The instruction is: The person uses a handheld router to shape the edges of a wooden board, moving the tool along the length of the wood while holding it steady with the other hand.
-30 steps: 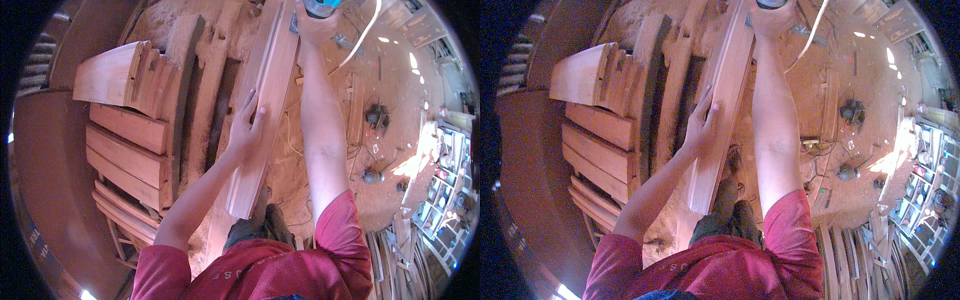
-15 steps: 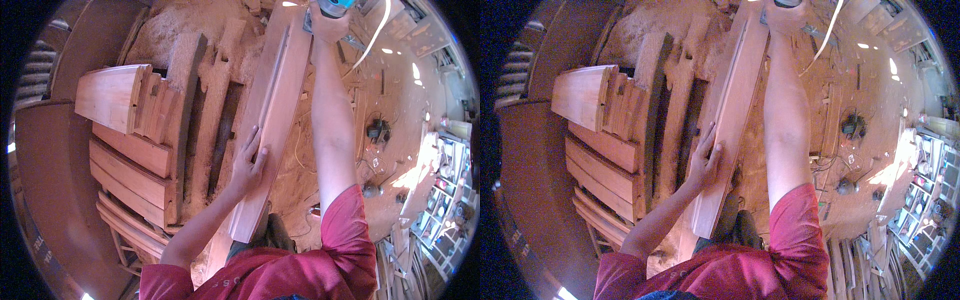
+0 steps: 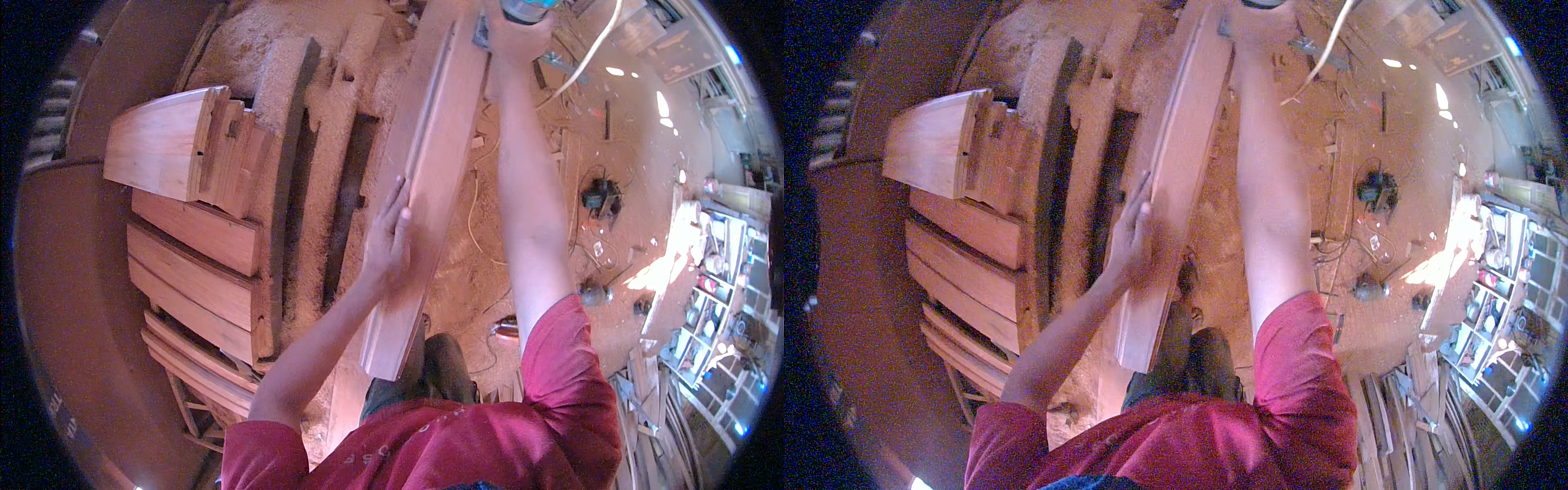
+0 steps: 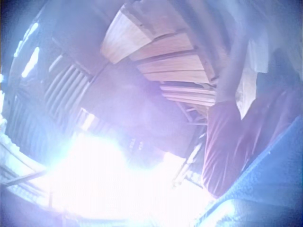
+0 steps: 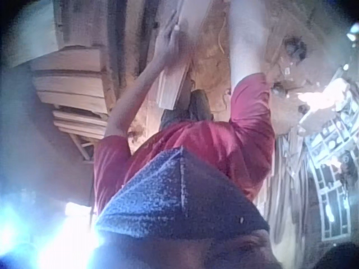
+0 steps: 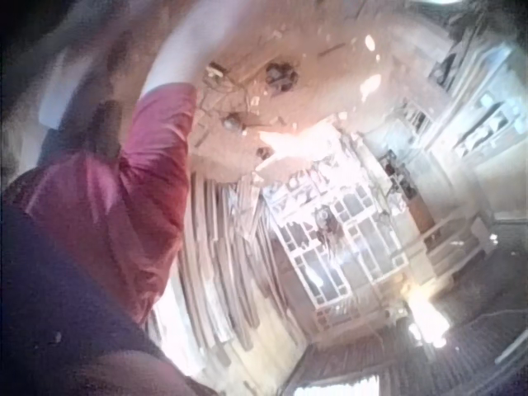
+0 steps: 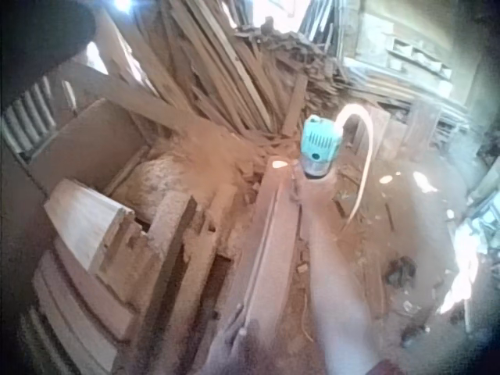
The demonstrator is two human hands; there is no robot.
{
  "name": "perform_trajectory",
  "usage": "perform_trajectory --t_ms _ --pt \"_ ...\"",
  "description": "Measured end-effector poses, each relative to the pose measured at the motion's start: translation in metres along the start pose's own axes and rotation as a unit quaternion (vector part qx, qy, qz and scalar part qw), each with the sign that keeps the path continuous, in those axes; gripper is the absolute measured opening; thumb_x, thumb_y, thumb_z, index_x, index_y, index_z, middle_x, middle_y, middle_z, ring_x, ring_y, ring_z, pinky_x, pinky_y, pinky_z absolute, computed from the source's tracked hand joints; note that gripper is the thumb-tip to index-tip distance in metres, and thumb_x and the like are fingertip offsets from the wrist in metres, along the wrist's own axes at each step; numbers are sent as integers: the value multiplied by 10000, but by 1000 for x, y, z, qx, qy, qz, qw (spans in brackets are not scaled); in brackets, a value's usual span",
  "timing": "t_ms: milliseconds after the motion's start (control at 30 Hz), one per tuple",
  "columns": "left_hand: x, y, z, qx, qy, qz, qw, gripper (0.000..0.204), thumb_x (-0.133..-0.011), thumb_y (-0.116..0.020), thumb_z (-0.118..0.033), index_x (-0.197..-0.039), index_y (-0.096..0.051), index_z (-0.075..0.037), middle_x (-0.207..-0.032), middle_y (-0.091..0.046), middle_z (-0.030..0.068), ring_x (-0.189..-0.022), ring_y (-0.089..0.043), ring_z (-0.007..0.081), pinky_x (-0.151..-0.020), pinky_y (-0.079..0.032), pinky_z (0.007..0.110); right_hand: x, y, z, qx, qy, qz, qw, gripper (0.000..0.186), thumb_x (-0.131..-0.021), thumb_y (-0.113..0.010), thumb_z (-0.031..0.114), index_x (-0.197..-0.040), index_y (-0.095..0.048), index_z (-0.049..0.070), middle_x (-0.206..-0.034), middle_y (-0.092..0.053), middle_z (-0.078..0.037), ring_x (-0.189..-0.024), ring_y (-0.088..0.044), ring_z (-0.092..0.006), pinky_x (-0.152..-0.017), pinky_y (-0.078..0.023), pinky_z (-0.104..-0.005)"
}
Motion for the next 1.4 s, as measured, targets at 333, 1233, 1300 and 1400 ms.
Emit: perform_trajectory --t_ms 333,1233,1300,1400 --pt "-4 -10 18 84 -63 -7 994 608 -1110 -200 -383 -1450 -480 35 -1550 -406 240 -1477 -331 350 -1224 -217 396 176 136 64 -53 16 36 998 691 -737 -854 292 -1298 -543 36 -1039 -702 -145 -917 -701 -288 -820 -551 -392" --pt "9 -31 -53 -471 -19 -43 881 638 -936 -599 -494 -1368 -545 -27 -1270 -620 278 -1233 -578 389 -1015 -462 499 525 453 108 -637 -537 17 552 338 -938 -588 264 -1206 -595 56 -1116 -663 -117 -996 -637 -303 -941 -514 -433" --pt "4 -18 -42 -418 -7 -32 908 521 -919 -682 -413 -1252 -667 -14 -1169 -714 180 -1119 -676 300 -946 -529 405 509 523 87 -409 -543 -81 729 429 -893 -681 247 -1254 -571 44 -1183 -645 -134 -1060 -621 -314 -968 -503 -453" --pt "16 9 -15 -76 67 51 993 389 -808 -781 -278 -1114 -726 -44 -1006 -733 91 -923 -698 186 -785 -559 343 468 621 95 -69 -415 -150 895 598 -836 -801 238 -1321 -532 14 -1277 -616 -168 -1143 -598 -328 -1011 -485 -476"
Point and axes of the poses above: each hand's wrist, its own x-axis away from the middle knuckle, its own y-axis out of the back of the hand, z = x × y, the point moved 10 cm from there along -x, towards the middle knuckle
